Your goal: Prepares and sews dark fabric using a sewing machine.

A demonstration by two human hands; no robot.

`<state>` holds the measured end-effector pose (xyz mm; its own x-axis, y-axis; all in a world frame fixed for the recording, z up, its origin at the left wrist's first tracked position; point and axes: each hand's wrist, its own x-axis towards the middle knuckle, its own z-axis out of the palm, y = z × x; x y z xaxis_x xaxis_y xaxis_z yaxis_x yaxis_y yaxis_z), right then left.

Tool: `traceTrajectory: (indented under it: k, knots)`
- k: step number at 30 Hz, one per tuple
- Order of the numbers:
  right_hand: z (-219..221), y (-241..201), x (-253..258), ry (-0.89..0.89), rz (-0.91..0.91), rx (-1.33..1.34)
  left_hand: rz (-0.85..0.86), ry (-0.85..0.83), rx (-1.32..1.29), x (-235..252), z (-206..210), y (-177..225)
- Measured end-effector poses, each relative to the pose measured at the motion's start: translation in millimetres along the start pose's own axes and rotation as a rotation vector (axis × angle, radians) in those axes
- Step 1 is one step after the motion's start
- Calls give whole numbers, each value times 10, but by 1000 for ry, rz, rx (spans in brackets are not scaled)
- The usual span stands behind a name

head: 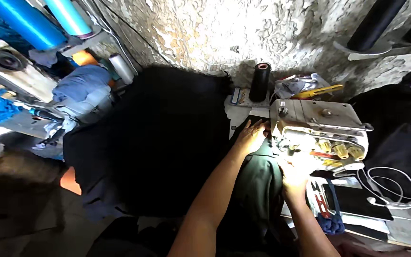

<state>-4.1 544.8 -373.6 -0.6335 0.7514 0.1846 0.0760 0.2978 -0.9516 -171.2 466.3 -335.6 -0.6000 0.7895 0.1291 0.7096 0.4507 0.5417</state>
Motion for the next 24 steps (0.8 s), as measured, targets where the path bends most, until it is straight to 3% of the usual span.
traceTrajectory:
  k: [10,14,17,19,21,24]
  knots:
    - [76,-134,113,-1,125,-101,-64,-26,88,217,-17,-88]
    - [-42,-43,55,-90,235,24,-23,85,165,-12,-31,35]
    - [-247,-7,-127,-161,396,307,66,360,138,-705,-35,145]
    - [-469,32,-280,-310,479,387,51,445,171,-1457,130,121]
    - [-677,87,-392,-436,535,425,-64,524,206,-2317,514,74]
    - [-898,154,-516,-562,579,438,-413,475,100,-3353,1233,-9]
